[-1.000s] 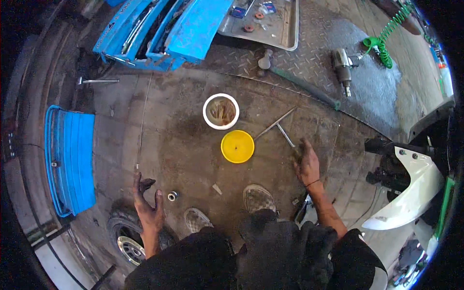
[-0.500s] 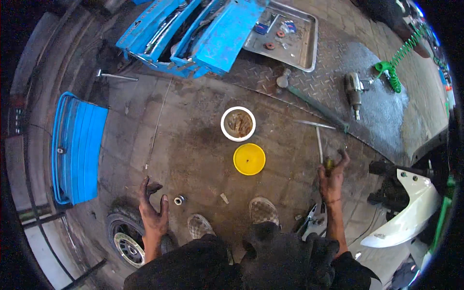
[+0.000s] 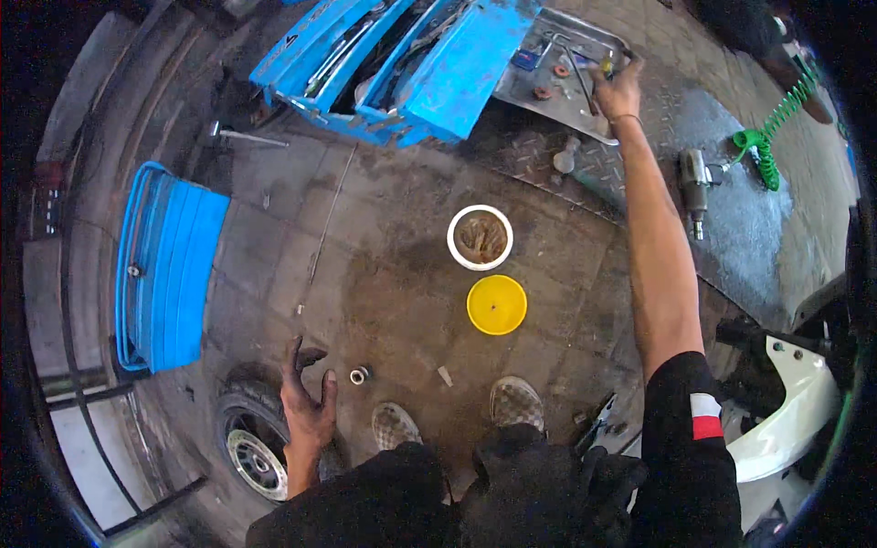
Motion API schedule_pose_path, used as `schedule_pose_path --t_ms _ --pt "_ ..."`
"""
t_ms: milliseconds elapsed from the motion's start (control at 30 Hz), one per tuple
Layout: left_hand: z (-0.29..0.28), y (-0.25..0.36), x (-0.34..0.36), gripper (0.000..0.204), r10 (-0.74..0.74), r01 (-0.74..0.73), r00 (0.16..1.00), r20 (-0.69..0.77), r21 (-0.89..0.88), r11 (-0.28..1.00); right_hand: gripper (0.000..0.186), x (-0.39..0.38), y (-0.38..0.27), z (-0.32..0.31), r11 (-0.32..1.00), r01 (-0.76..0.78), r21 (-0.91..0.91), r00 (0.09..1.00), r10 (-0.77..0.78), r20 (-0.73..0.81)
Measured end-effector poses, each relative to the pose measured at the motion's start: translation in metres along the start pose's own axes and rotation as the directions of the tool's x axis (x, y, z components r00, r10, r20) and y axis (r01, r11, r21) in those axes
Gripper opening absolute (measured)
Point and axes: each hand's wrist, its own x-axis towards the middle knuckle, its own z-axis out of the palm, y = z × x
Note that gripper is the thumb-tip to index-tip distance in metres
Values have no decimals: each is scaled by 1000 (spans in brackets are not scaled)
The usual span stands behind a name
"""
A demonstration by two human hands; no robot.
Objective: The person services a motorcycle wheel by hammering the axle to remove it, extracting the wheel bearing, applying grease to a new bearing, and hammering the new bearing into the wheel hub.
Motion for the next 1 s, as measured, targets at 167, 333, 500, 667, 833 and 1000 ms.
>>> schedule_pose_path --t_ms 167,333,500,667,833,1000 --pt "-2 -5 -12 68 -91 92 996 -8 7 996 60 -75 59 -56 977 -73 199 935 -3 355" --pt "-1 -13 -10 68 -93 93 996 9 15 996 69 -182 101 -114 904 278 -326 822 -48 568" --pt "0 -3 2 65 -92 92 996 19 -22 995 75 -193 96 -118 935 219 -279 751 21 660" --pt "-4 -7 10 65 62 -56 997 -48 112 992 81 -230 127 -130 945 322 61 756 -296 584" --pt "-34 -25 -2 62 -105 112 989 -107 62 992 83 -204 80 -123 997 -31 67 902 -1 431" --pt "-17 -67 -28 63 -120 104 990 73 193 976 62 -68 54 -45 898 -196 394 880 -16 475"
